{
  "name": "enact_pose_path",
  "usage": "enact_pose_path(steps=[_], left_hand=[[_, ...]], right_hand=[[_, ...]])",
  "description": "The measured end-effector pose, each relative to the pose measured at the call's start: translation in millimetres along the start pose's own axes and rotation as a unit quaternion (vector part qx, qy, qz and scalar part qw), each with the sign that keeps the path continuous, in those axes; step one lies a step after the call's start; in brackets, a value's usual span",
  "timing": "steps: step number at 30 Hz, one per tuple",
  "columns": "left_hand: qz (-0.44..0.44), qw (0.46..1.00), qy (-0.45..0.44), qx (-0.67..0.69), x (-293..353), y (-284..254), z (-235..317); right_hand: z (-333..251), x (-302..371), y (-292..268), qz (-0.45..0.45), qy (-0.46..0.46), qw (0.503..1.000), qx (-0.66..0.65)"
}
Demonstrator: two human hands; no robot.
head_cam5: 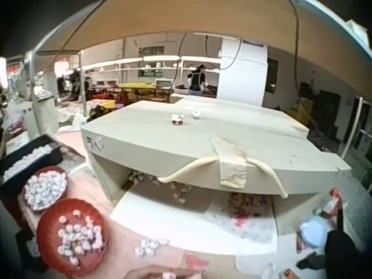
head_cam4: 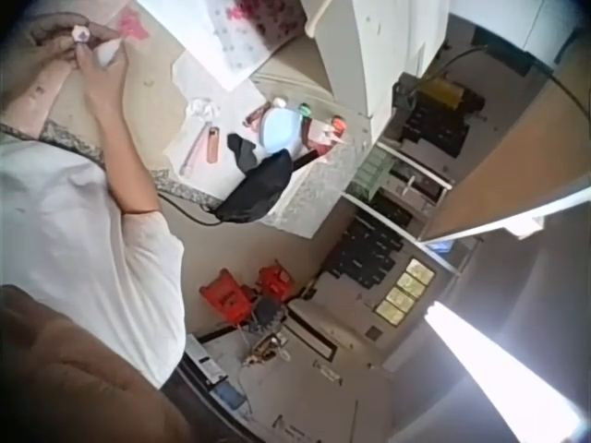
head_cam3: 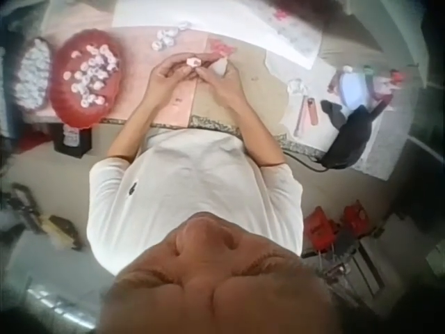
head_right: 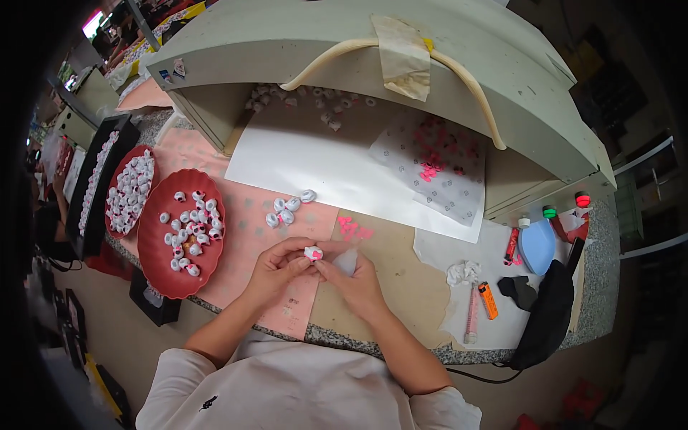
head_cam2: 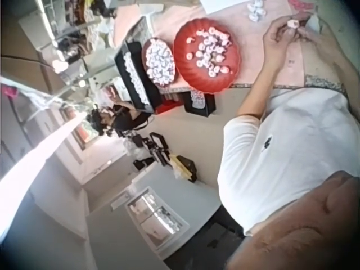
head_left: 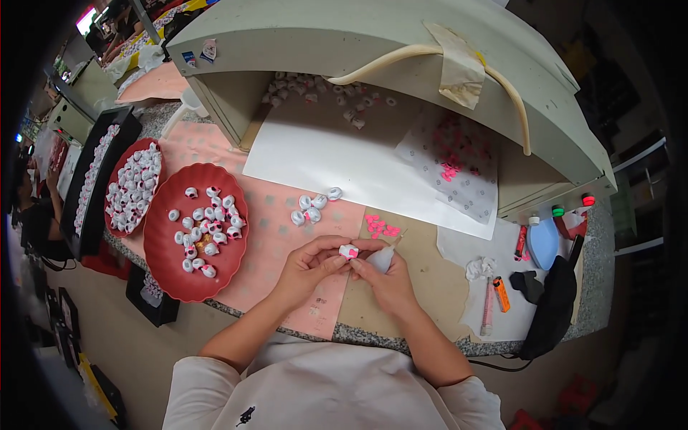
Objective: Assembling small white and pink plastic toy components at a factory workstation.
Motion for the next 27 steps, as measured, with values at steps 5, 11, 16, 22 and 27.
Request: enact_pose_path(steps=[5, 11, 16, 22, 27], left_hand=[[-0.001, 1.000, -0.011, 0.027, 0.4, -2.5, -3.3], [-0.022, 0.995, -0.037, 0.087, 0.8, -10.1, -0.7], [-0.015, 0.990, -0.054, 0.131, -1.7, -9.8, -1.2], [-0.005, 0.994, -0.049, 0.093, -3.2, -8.9, -6.9], [-0.046, 0.997, -0.011, 0.060, -4.5, -14.0, -7.7]], right_hand=[[1.9, -1.1, 1.7, 0.004, 0.016, 0.999, -0.029], [3.5, -4.5, 4.5, 0.003, 0.057, 0.996, -0.075], [4.1, -4.0, -1.3, 0.007, 0.071, 0.993, -0.093], [1.6, -5.3, 3.1, 0.025, 0.033, 0.999, 0.026], [4.9, -7.8, 0.5, -0.019, 0.023, 0.998, -0.064]])
Point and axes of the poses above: each hand's wrist, its own x-axis away from the middle knuckle, its own y-axis out of the palm, z = x × y, the point moved 1 cm from there along -x, towards the middle knuckle, and after that the axes turned 8 degrees about -z, right-handed, at the moved point
